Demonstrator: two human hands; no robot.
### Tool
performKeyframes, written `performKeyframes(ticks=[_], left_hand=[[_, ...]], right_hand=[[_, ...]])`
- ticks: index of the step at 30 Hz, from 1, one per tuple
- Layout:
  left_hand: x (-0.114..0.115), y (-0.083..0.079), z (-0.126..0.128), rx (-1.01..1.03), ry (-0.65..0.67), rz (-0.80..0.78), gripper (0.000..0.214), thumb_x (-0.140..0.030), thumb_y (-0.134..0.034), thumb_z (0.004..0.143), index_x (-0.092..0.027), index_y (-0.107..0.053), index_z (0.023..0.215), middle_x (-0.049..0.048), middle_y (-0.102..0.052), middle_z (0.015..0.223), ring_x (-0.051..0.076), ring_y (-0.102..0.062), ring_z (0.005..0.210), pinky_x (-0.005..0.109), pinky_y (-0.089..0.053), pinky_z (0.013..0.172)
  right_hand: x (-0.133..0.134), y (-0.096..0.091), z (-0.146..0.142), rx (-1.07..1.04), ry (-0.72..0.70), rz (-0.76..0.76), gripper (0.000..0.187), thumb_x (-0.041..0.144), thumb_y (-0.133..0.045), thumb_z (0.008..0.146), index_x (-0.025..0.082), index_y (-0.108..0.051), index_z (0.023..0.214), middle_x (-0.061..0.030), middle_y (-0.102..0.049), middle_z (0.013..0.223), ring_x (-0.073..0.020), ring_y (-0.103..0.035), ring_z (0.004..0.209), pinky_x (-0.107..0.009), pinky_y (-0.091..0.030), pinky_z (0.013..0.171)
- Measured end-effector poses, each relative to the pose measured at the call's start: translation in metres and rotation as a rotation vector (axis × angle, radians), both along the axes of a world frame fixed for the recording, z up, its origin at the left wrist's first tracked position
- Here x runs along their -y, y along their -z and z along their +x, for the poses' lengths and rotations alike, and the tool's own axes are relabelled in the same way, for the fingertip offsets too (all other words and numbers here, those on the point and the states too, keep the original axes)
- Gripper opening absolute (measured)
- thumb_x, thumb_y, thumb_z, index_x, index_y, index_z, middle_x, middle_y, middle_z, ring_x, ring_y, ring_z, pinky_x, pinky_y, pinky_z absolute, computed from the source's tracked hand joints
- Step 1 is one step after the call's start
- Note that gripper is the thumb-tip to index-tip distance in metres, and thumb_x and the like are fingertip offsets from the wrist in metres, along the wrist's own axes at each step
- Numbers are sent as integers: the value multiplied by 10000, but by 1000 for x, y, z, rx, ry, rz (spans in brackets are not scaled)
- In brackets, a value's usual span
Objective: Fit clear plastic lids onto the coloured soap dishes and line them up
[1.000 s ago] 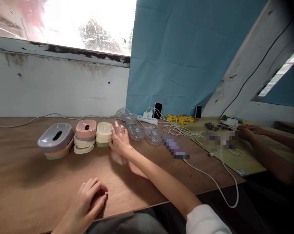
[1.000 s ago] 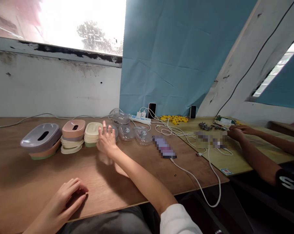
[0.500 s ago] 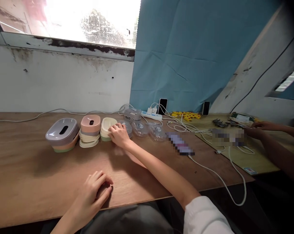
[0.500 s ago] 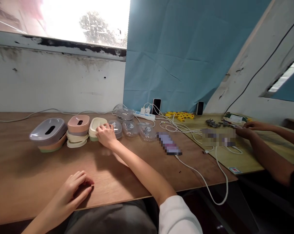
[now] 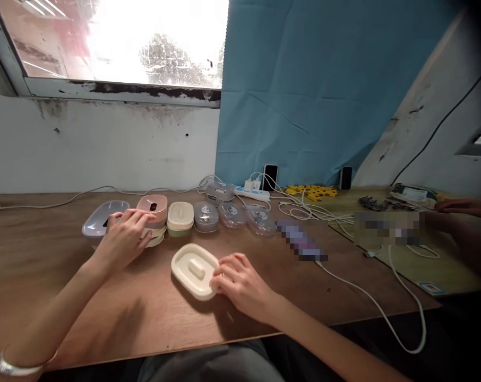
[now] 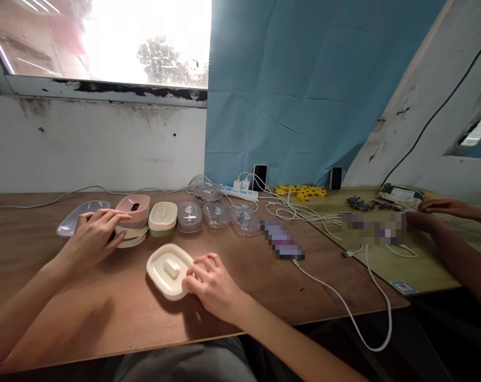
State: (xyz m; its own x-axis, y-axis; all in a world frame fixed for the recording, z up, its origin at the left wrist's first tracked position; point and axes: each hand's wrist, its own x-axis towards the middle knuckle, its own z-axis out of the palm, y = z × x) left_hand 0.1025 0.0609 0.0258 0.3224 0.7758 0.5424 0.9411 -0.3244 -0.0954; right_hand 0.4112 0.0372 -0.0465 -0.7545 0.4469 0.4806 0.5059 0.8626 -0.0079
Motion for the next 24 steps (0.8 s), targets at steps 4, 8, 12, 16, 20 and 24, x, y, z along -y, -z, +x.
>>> performKeyframes(ticks=[4, 8, 12, 16, 20, 24], left_hand=[[-26, -7, -3, -25, -84, 12, 288, -223, -488, 866, -145, -569, 1131, 180, -564, 1279, 414, -399, 1255, 630, -227, 977], [-25, -9, 0, -59, -108, -8, 332, -249, -326, 970, -102, -620, 1008, 119, -536, 1287, 428, -354, 1274, 657, -243, 959], [-20, -11, 3, -74, -140, 11, 325, -236, -311, 987, -97, -604, 967, 49, -629, 1088, 348, -441, 1210, 627, -230, 992], [4, -7, 14, 26, -108, 111, 256, -291, -390, 967, -117, -577, 974, 74, -645, 1032, 317, -510, 1159, 572, -256, 1006], [55, 14, 42, 198, 158, 115, 215, -394, -470, 926, -203, -559, 975, 74, -653, 1015, 277, -597, 993, 435, -398, 859], [93, 43, 74, 239, 308, 59, 153, -280, -538, 899, -256, -540, 1050, 25, -661, 898, 236, -604, 896, 387, -365, 826]], right_hand=[[43, 6, 5, -36, 70, -164, 208, 147, -578, 882, 266, -602, 1051, -36, -640, 1048, -224, -549, 991, -388, -450, 859], [62, 11, 1, -201, 49, -356, 536, 119, -611, 852, 285, -419, 1324, -92, -471, 1294, -193, -549, 1048, -339, -493, 922], [63, 17, -3, -343, 74, -502, 706, 86, -645, 799, 287, -301, 1382, -114, -303, 1414, -201, -457, 1230, -351, -433, 1032], [61, 18, -7, -313, 161, -499, 701, 102, -627, 814, 304, -296, 1397, -116, -299, 1437, -236, -439, 1243, -416, -419, 1027], [62, 13, -10, -278, 170, -432, 681, 173, -624, 842, 229, -265, 1419, -97, -511, 1293, -240, -493, 1141, -413, -438, 979], [62, 14, -11, -304, 202, -411, 737, 201, -656, 825, 226, -244, 1436, -77, -570, 1215, -226, -521, 1086, -380, -454, 948]])
